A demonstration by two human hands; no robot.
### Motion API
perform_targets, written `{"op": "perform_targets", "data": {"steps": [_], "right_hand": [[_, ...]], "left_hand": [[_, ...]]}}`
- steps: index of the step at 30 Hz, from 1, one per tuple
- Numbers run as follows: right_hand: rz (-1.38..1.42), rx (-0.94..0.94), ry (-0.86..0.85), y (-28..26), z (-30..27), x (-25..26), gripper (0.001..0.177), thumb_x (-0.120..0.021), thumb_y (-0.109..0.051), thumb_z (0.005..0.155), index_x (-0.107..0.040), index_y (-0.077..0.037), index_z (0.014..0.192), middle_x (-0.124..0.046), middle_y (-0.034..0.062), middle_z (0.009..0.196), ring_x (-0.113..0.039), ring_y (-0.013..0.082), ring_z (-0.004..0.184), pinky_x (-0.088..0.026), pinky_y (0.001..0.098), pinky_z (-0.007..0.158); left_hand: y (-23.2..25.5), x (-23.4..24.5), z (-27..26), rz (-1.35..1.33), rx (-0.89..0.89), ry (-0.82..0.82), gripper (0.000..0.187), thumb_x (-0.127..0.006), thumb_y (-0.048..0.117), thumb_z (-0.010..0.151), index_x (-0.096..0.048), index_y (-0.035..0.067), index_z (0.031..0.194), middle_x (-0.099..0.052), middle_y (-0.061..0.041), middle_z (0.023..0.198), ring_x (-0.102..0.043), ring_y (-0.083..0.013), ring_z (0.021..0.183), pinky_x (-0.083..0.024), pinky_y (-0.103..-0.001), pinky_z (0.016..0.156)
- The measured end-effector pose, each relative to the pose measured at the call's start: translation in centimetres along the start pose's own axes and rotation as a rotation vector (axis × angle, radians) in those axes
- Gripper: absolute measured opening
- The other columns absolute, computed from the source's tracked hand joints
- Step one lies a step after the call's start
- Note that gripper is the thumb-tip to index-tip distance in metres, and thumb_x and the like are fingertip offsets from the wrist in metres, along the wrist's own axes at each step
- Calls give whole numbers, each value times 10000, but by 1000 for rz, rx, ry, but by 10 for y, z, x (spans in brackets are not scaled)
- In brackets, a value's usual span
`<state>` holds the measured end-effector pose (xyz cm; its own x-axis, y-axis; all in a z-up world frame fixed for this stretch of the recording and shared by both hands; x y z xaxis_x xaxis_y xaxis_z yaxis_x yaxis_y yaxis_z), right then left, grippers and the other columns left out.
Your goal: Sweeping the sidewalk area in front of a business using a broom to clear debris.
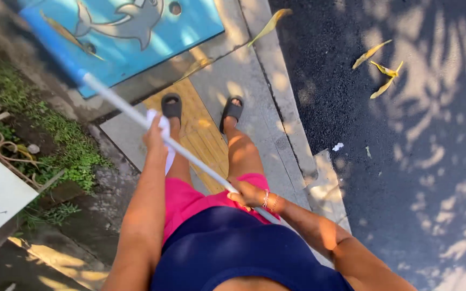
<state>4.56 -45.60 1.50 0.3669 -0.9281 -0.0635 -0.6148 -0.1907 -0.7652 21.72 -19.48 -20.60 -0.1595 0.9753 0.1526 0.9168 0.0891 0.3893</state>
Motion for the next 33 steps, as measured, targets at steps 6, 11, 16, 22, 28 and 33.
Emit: {"op": "perform_targets", "data": {"steps": [6, 11, 16, 22, 28, 33], "right_hand": [[-380, -196, 373, 107, 195, 131, 302, -564, -254, 916, -597, -73, 1156, -682, 105, 1055, -660, 316, 963, -546, 450, 806], [-896, -205, 264, 291, 445, 173, 517, -753, -351, 842, -625, -17, 1215, -498, 146, 1398, -484, 363, 1286, -476, 466, 1017], [-1021, -314, 282, 360, 576, 180, 591, -698, -306, 836, -603, -41, 1355, -413, 126, 1507, -419, 313, 1366, -434, 478, 1003], [-1328, -244, 171, 421, 645, 153, 368, -600, -221, 857, -697, -116, 1196, -355, 105, 1590, -390, 285, 1425, -392, 472, 1036], [-1047, -321, 270, 413, 576, 213, 259, -535, -192, 1023, -674, -92, 1217, -557, 121, 1408, -550, 295, 1307, -474, 492, 1056], [-1629, -225, 871, 102, 405, 274, 687, -738, -426, 630, -631, -141, 1246, -630, 321, 1313, -557, 543, 1200, -503, 683, 876]], "left_hand": [[-40, 129, 33, -234, -192, 549, 218, -759, 136, 853, -672, -61, 888, -676, -69, 882, -640, -165, 753, -513, -345, 670], [-25, 162, 38, -425, -248, 565, 199, -692, 184, 983, -640, 9, 904, -597, 0, 903, -613, -129, 855, -515, -304, 772], [-32, 167, 70, -474, -267, 552, 288, -687, 191, 1067, -552, 90, 833, -536, 3, 876, -550, -112, 845, -477, -282, 806], [14, 128, 71, -445, -359, 583, 364, -680, 175, 1059, -505, 119, 745, -536, 7, 802, -532, -105, 790, -461, -268, 806], [0, 117, 82, -352, -429, 537, 343, -694, 173, 1062, -525, 104, 772, -513, 32, 788, -485, -83, 763, -400, -260, 750], [3, 94, 92, -162, -301, 567, 352, -700, 256, 1022, -555, 85, 750, -521, 40, 743, -458, -71, 683, -348, -284, 606]]}}
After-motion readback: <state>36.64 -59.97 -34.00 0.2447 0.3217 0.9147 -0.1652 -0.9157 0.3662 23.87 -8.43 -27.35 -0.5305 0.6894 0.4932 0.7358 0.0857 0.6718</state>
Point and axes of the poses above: each hand's wrist, its own z-axis towards the middle knuckle, its own x-axis out of the back of the hand, y = z × x, the point moved 10 cm from there along z, towards the middle knuckle
